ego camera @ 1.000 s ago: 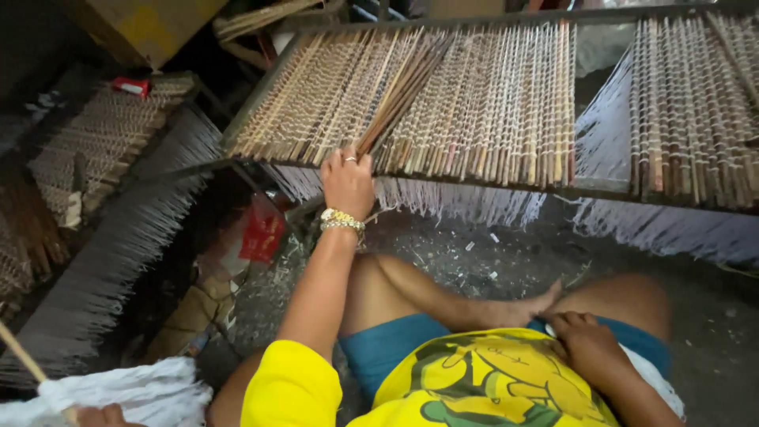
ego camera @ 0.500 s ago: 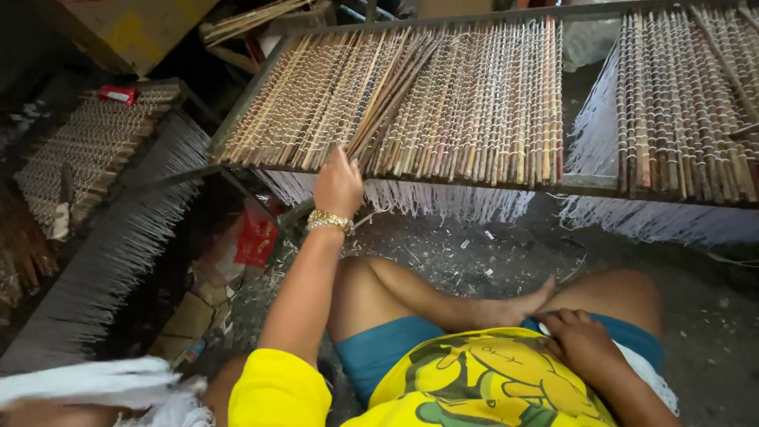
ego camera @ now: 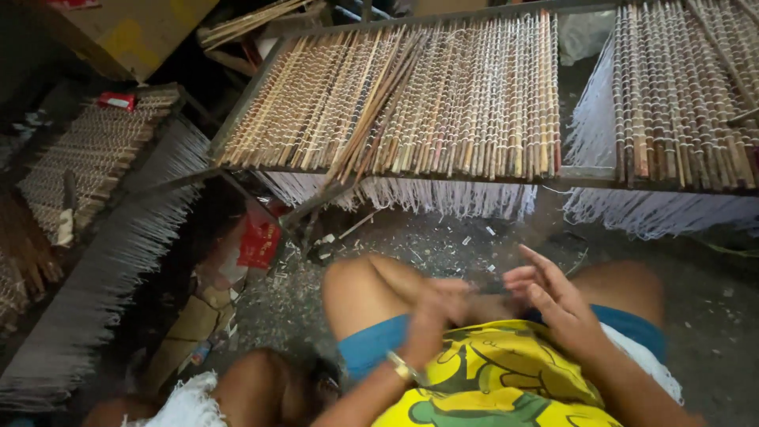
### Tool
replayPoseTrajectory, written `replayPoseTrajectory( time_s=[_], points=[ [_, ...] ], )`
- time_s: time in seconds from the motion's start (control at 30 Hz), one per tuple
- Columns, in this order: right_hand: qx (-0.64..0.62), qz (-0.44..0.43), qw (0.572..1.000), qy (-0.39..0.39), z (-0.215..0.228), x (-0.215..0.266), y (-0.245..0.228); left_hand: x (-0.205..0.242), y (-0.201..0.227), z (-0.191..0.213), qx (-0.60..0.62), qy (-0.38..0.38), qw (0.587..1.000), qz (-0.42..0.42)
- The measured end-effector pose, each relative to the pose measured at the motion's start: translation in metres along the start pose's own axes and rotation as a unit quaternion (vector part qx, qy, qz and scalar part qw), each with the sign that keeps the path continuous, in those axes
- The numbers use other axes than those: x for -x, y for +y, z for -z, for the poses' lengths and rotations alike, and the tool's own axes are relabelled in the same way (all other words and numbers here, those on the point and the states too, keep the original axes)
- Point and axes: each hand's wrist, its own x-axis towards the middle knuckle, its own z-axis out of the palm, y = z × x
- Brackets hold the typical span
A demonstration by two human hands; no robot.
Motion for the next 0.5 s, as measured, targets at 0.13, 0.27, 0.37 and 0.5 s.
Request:
replayPoseTrajectory(
  time_s=[0.13,0.27,0.37,0.5],
  points=[
    [-0.152,0.135,0.979,-0.019,0.004,0.011,0.018,-0.021,0.03,-0.009,-0.085,-0.282,0.943,-0.156],
    [-0.328,0.185,0.925,0.05,0.023,0.041,0.015,-0.103,0.072,0.017,0.12,-0.117,0.985,-0.034],
    [-0.437,0.244,0.865,0.037,0.032,0.042,0.007,-0.168,0.086,0.076,-0.412,0.004,0.899,-0.149],
    [-0.446,0.196,0.869,0.085,0.021,0.047,0.001,-0.225,0.049,0.112,-0.631,-0.006,0.772,-0.074]
  ],
)
